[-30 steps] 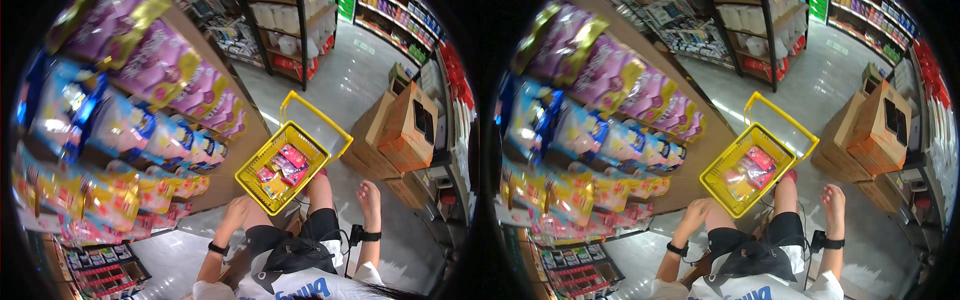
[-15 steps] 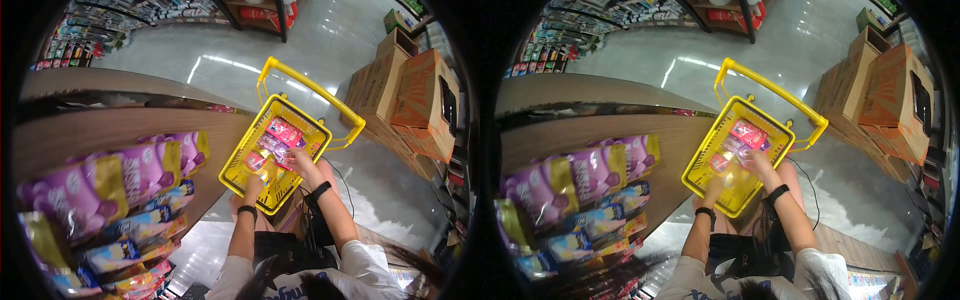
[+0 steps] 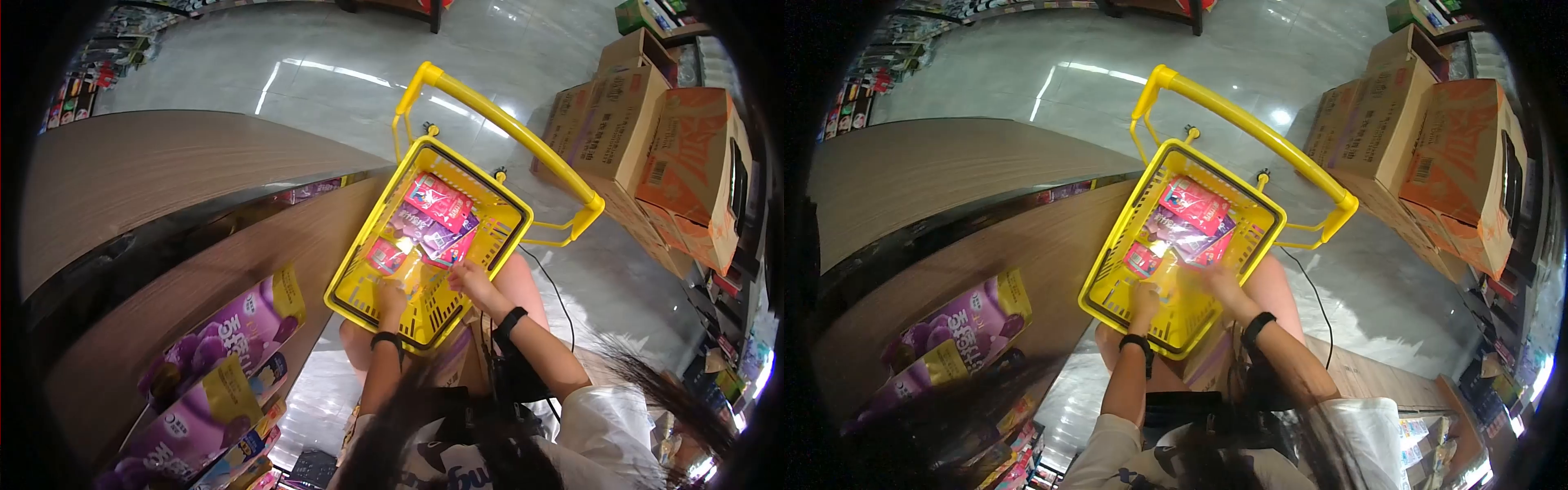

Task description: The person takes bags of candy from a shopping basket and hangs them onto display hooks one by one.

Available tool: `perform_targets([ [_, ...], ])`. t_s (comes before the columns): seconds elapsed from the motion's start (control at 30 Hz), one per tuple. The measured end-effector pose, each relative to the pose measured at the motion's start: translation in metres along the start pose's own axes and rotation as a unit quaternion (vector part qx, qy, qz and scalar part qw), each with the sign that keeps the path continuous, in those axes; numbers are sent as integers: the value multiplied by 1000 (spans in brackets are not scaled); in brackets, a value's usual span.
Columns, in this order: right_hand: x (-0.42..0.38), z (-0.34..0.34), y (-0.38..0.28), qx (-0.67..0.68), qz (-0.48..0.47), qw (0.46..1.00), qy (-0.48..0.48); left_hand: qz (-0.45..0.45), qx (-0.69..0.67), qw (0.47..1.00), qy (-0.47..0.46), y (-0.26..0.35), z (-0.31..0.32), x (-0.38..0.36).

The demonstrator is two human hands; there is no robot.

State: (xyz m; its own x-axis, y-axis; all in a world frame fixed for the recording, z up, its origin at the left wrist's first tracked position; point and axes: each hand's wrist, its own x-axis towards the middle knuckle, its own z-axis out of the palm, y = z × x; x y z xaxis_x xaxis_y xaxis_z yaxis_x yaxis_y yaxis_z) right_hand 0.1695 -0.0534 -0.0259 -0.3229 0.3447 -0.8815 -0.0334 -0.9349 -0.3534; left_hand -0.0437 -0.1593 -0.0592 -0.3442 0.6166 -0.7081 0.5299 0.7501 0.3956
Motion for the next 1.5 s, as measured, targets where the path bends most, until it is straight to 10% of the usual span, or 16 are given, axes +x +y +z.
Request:
perform_targets([
  [0.27, 1, 7, 24, -85, -66, 993, 38, -13, 53, 988, -142, -9, -18, 29],
  [0.37, -10, 14, 10, -126, -80, 989, -1, 111, 127, 986, -18, -56, 2, 41],
  [0.77, -50, 38, -35, -126, 139, 978, -87, 188, 75, 972, -122, 93, -88, -76],
  [0.9, -112, 66, -73, -166, 119, 970, -134, 365, 55, 929, 17, 81, -72, -116],
  [1.3, -179, 86, -51, -163, -22, 960, -228, 361, 11, 932, 20, 137, -139, -346],
  [1.5, -279, 102, -87, -107, -151, 905, -384, 379, -34, 892, 243, 117, -143, -381],
])
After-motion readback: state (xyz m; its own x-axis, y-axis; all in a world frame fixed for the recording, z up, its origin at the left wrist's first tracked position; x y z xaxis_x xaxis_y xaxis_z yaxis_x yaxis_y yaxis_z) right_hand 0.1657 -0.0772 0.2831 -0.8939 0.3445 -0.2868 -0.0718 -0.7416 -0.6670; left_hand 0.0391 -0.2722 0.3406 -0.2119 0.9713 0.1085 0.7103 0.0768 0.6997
